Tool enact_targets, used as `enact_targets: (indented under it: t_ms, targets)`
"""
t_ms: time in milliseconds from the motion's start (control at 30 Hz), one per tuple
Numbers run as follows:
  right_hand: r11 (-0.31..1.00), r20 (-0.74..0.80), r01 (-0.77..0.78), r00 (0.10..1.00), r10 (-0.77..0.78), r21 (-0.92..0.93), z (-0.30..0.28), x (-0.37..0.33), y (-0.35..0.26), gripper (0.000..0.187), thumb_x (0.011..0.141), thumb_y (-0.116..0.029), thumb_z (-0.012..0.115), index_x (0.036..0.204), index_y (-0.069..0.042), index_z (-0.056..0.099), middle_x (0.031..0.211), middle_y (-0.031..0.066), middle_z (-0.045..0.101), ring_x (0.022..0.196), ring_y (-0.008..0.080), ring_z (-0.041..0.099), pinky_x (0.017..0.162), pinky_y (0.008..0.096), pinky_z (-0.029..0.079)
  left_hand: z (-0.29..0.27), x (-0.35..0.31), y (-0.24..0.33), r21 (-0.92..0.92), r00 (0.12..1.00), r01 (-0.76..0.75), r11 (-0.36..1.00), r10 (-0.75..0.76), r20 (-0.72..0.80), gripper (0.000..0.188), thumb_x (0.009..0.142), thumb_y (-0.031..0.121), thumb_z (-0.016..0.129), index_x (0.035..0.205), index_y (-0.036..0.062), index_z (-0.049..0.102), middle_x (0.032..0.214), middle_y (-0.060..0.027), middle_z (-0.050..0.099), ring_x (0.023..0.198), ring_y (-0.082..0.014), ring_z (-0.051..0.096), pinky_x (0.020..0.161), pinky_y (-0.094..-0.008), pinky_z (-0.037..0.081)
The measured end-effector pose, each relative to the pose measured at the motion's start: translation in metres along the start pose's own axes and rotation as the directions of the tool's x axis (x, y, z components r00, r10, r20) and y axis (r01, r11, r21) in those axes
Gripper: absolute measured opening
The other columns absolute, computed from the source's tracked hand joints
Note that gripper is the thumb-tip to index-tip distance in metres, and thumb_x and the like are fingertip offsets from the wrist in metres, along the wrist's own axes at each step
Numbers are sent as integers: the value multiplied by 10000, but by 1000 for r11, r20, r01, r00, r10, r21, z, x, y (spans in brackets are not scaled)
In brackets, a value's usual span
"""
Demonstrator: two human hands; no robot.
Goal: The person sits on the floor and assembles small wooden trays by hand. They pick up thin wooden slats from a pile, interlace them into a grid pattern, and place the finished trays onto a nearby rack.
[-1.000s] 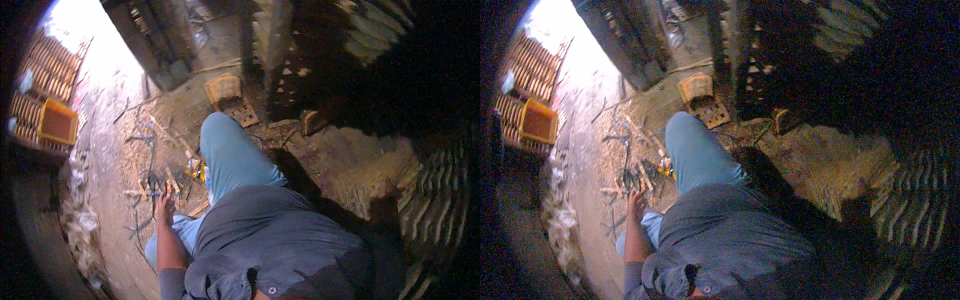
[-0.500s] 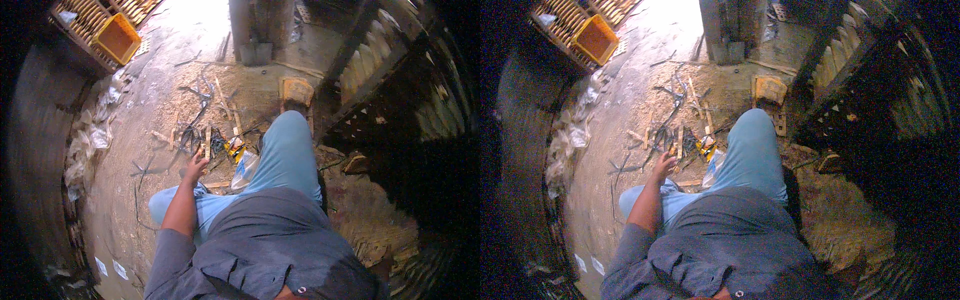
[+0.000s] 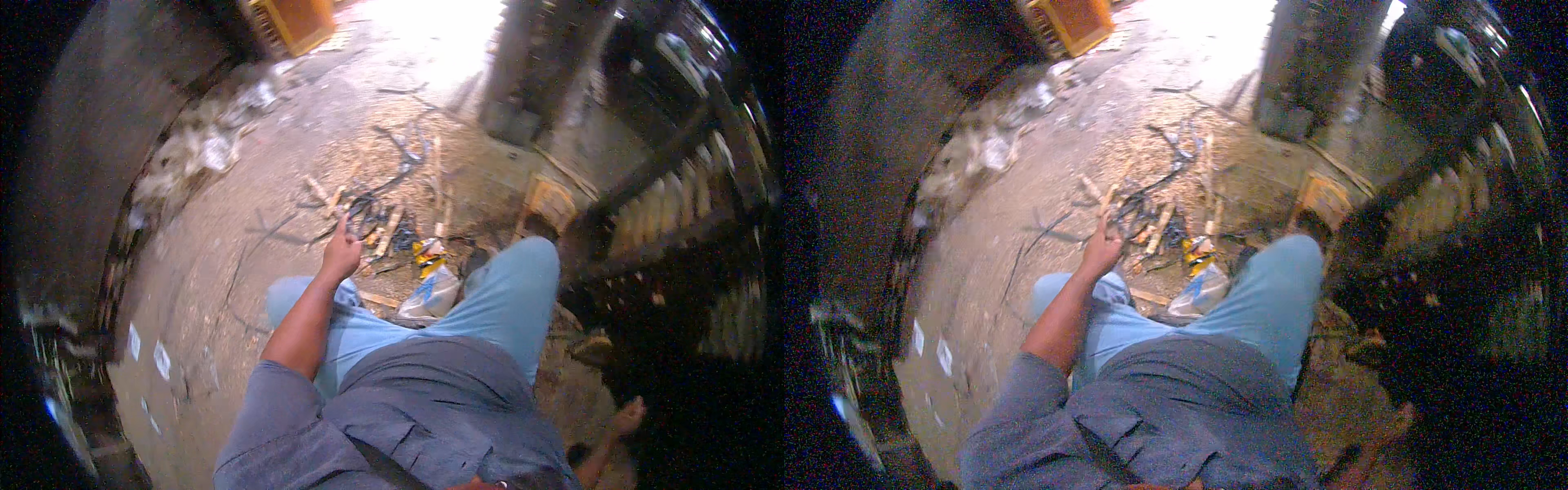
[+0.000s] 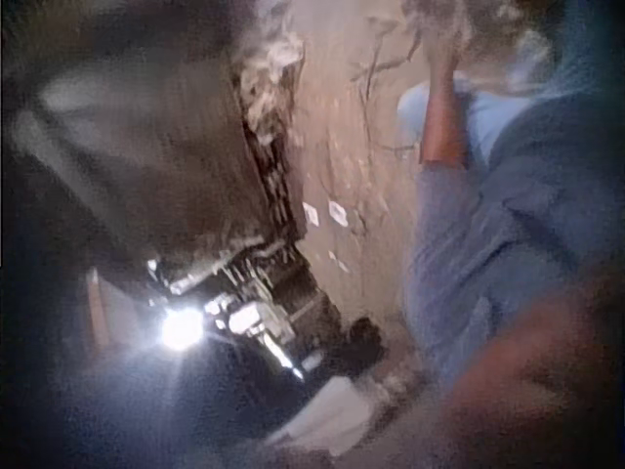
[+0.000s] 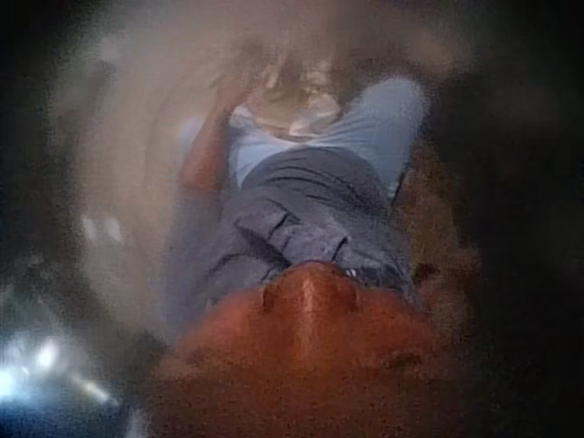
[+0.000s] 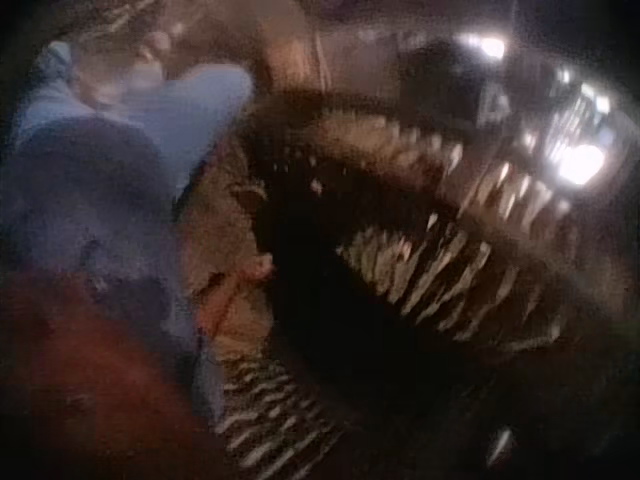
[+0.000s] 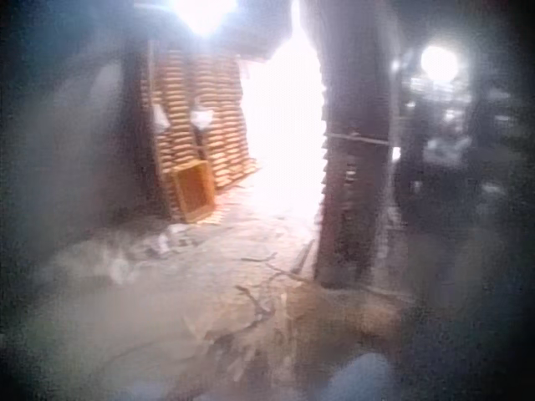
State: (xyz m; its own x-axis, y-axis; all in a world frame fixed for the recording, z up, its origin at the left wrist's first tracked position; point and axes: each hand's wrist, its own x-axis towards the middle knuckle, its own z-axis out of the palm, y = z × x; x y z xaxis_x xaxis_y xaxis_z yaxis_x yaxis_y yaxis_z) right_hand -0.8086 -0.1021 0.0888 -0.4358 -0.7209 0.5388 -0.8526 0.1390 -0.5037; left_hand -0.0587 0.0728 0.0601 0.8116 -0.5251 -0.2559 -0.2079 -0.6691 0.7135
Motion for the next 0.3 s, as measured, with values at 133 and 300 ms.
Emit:
enact_targets:
  t_ms: [133, 300]
  targets:
    - [824, 514, 261, 676, -527, 503, 127, -63, -181, 559, 961, -193, 561, 1456, -27, 363, 1418, 182, 446, 1264, 314, 475, 1057, 431, 383, -64, -33, -25, 572, 991, -52, 819, 114, -73, 619, 815, 429, 639, 1378, 199, 517, 1345, -97, 546, 1314, -360, 419, 1025, -681, 284]
    - [493, 542, 397, -13, -840, 774, 240, -82, -337, 799, 868, -407, 673, 1484, -47, 311, 1556, 210, 251, 1432, 382, 249, 1174, 523, 163, -108, -104, -45, 601, 990, 34, 798, -108, 89, 728, 839, 620, 583, 1417, 192, 469, 1468, -94, 443, 1426, -402, 245, 1109, -683, 139]
